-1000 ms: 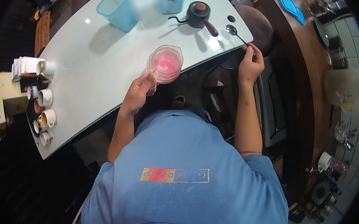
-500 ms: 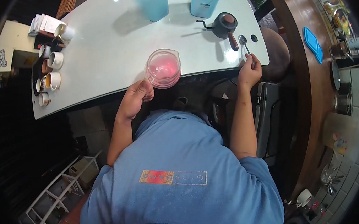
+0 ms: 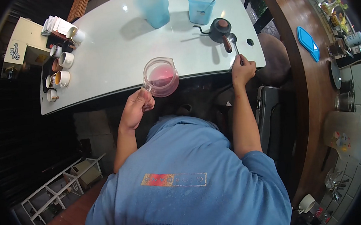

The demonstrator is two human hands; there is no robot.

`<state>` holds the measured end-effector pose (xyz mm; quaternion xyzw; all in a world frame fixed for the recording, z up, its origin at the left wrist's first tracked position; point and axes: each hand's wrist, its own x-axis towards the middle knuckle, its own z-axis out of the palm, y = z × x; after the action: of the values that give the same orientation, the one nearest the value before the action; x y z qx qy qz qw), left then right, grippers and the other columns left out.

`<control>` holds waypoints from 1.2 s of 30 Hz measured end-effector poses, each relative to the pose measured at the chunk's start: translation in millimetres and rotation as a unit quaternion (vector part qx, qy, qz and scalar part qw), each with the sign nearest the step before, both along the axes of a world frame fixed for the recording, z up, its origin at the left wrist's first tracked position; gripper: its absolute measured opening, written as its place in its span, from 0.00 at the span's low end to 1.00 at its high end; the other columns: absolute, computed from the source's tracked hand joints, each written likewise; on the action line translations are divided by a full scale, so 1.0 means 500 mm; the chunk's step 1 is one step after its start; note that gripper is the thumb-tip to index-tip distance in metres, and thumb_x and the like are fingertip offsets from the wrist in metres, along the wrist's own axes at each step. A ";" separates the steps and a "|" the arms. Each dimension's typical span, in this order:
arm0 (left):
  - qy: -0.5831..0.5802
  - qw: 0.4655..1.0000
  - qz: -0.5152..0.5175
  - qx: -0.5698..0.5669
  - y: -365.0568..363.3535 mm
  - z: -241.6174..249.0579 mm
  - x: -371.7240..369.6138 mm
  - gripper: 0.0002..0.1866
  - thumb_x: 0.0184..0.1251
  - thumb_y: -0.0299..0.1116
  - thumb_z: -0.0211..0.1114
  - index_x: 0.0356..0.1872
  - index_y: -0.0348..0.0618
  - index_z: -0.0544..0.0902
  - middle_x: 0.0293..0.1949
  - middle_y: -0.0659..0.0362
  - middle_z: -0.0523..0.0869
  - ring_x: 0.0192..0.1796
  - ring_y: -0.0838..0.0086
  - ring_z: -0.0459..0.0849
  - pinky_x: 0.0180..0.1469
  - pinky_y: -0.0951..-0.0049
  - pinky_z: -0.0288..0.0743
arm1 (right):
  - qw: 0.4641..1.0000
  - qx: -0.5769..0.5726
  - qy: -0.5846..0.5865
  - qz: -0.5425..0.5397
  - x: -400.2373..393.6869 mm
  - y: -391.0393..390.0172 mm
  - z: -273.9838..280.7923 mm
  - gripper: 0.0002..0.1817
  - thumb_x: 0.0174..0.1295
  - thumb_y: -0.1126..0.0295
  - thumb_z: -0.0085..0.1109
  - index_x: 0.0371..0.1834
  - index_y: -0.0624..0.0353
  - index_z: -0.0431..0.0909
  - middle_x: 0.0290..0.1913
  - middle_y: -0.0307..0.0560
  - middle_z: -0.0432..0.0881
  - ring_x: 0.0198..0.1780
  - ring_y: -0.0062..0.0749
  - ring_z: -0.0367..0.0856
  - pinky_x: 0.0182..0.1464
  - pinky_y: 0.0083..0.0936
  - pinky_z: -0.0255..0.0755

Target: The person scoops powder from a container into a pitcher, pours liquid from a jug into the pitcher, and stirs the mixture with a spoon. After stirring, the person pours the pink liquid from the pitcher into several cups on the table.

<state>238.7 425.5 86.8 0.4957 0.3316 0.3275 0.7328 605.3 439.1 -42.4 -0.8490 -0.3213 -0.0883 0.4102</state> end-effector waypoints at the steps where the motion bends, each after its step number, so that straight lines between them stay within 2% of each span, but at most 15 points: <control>1: -0.005 1.000 0.000 -0.001 -0.004 0.003 0.003 0.23 0.73 0.51 0.46 0.22 0.46 0.64 0.21 0.67 0.63 0.25 0.81 0.61 0.28 0.80 0.57 | 1.000 0.007 0.000 -0.002 0.001 0.000 -0.003 0.14 0.52 0.58 0.64 0.38 0.50 0.87 0.32 0.46 0.74 0.36 0.41 0.75 0.43 0.36 0.68; 9: -0.037 0.999 -0.021 0.002 -0.018 0.004 0.030 0.21 0.74 0.48 0.47 0.24 0.45 0.67 0.21 0.68 0.63 0.24 0.83 0.59 0.27 0.82 0.56 | 1.000 0.015 -0.001 -0.017 -0.014 -0.006 0.003 0.13 0.53 0.57 0.64 0.38 0.49 0.87 0.33 0.43 0.71 0.38 0.38 0.72 0.46 0.36 0.64; 11: -0.044 0.998 -0.035 0.007 -0.014 0.010 0.038 0.21 0.74 0.48 0.47 0.24 0.45 0.67 0.21 0.68 0.62 0.25 0.83 0.59 0.28 0.82 0.56 | 0.998 -0.019 -0.048 -0.017 -0.020 -0.007 0.002 0.13 0.55 0.57 0.63 0.39 0.49 0.87 0.35 0.43 0.71 0.40 0.38 0.71 0.45 0.36 0.64; 13: -0.007 0.998 -0.058 0.006 -0.009 0.019 0.046 0.23 0.73 0.51 0.46 0.22 0.45 0.66 0.21 0.65 0.66 0.25 0.80 0.61 0.29 0.79 0.58 | 0.998 -0.025 -0.055 -0.015 -0.024 -0.013 0.011 0.14 0.56 0.57 0.62 0.41 0.49 0.86 0.36 0.44 0.71 0.41 0.38 0.71 0.45 0.36 0.64; 17: -0.011 0.994 -0.106 0.023 0.001 0.034 0.067 0.24 0.73 0.52 0.46 0.21 0.45 0.66 0.21 0.65 0.66 0.25 0.80 0.61 0.29 0.79 0.57 | 1.000 -0.008 -0.004 0.006 -0.021 -0.026 0.022 0.16 0.60 0.59 0.58 0.45 0.56 0.83 0.39 0.49 0.72 0.44 0.42 0.72 0.48 0.37 0.65; 19: -0.017 0.991 -0.129 0.031 0.009 0.038 0.081 0.24 0.73 0.52 0.46 0.22 0.45 0.66 0.21 0.65 0.66 0.25 0.80 0.61 0.29 0.80 0.57 | 0.992 0.097 0.074 0.046 -0.028 -0.045 0.047 0.18 0.61 0.60 0.57 0.49 0.60 0.81 0.39 0.51 0.73 0.44 0.44 0.72 0.50 0.36 0.65; 20: -0.021 0.989 -0.147 0.022 0.010 0.038 0.088 0.24 0.73 0.52 0.47 0.22 0.45 0.66 0.21 0.65 0.66 0.25 0.81 0.61 0.29 0.80 0.56 | 0.991 0.082 0.066 0.081 -0.032 -0.067 0.061 0.18 0.64 0.62 0.54 0.50 0.63 0.79 0.41 0.51 0.75 0.45 0.39 0.74 0.49 0.32 0.67; 21: -0.025 0.986 -0.166 0.011 0.012 0.038 0.097 0.24 0.73 0.52 0.47 0.22 0.45 0.66 0.21 0.66 0.66 0.25 0.81 0.60 0.28 0.80 0.56 | 0.992 0.085 0.064 0.070 -0.041 -0.091 0.077 0.18 0.64 0.62 0.54 0.50 0.63 0.79 0.41 0.51 0.75 0.45 0.39 0.74 0.49 0.32 0.67; 23: -0.029 0.981 -0.193 0.005 0.017 0.039 0.119 0.23 0.73 0.51 0.47 0.22 0.45 0.67 0.21 0.65 0.66 0.25 0.81 0.60 0.29 0.80 0.56 | 0.938 0.127 0.227 0.229 -0.065 -0.139 0.110 0.19 0.68 0.61 0.48 0.53 0.63 0.77 0.46 0.48 0.77 0.45 0.29 0.75 0.45 0.26 0.68; 25: -0.033 0.971 -0.238 0.002 0.016 0.043 0.146 0.23 0.74 0.50 0.47 0.22 0.44 0.67 0.22 0.65 0.67 0.25 0.81 0.61 0.29 0.79 0.57 | 0.875 0.165 0.352 0.289 -0.105 -0.184 0.159 0.22 0.72 0.58 0.41 0.58 0.62 0.73 0.51 0.46 0.77 0.42 0.22 0.75 0.44 0.21 0.69; 26: -0.034 0.968 -0.250 -0.001 0.015 0.045 0.161 0.23 0.74 0.50 0.47 0.22 0.44 0.67 0.22 0.65 0.67 0.25 0.81 0.61 0.29 0.79 0.57 | 0.835 0.174 0.415 0.318 -0.111 -0.202 0.160 0.27 0.73 0.52 0.36 0.64 0.62 0.66 0.54 0.46 0.76 0.44 0.22 0.76 0.45 0.21 0.70; 27: -0.037 0.961 -0.274 -0.007 0.015 0.048 0.177 0.22 0.74 0.49 0.47 0.23 0.44 0.67 0.22 0.65 0.67 0.25 0.80 0.61 0.29 0.79 0.57 | 0.761 0.210 0.506 0.348 -0.117 -0.218 0.165 0.31 0.72 0.48 0.32 0.68 0.62 0.59 0.56 0.48 0.75 0.51 0.25 0.76 0.50 0.23 0.71; 29: -0.040 0.949 -0.313 -0.014 0.015 0.050 0.210 0.22 0.74 0.48 0.46 0.23 0.44 0.68 0.22 0.65 0.67 0.26 0.80 0.61 0.30 0.79 0.57 | 0.709 0.200 0.596 0.320 -0.130 -0.255 0.214 0.34 0.72 0.46 0.30 0.69 0.62 0.55 0.59 0.51 0.72 0.57 0.30 0.74 0.55 0.25 0.71; 32: -0.059 0.925 -0.375 -0.020 0.008 0.047 0.262 0.22 0.74 0.48 0.47 0.23 0.44 0.67 0.21 0.65 0.66 0.26 0.79 0.61 0.30 0.78 0.57 | 0.685 0.274 0.594 0.321 -0.131 -0.295 0.226 0.32 0.73 0.48 0.30 0.68 0.64 0.56 0.59 0.52 0.72 0.57 0.33 0.75 0.58 0.27 0.70; 36: -0.067 0.895 -0.438 -0.051 -0.013 0.052 0.331 0.21 0.75 0.47 0.47 0.24 0.44 0.67 0.22 0.66 0.64 0.25 0.81 0.60 0.29 0.79 0.57 | 0.704 0.322 0.576 0.261 -0.121 -0.353 0.244 0.29 0.74 0.52 0.29 0.66 0.65 0.58 0.56 0.52 0.75 0.56 0.33 0.76 0.59 0.28 0.70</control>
<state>404.2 418.7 113.0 0.5300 0.0472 -0.0114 0.8466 544.9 262.7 79.8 -0.4330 -0.1831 0.4307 0.7704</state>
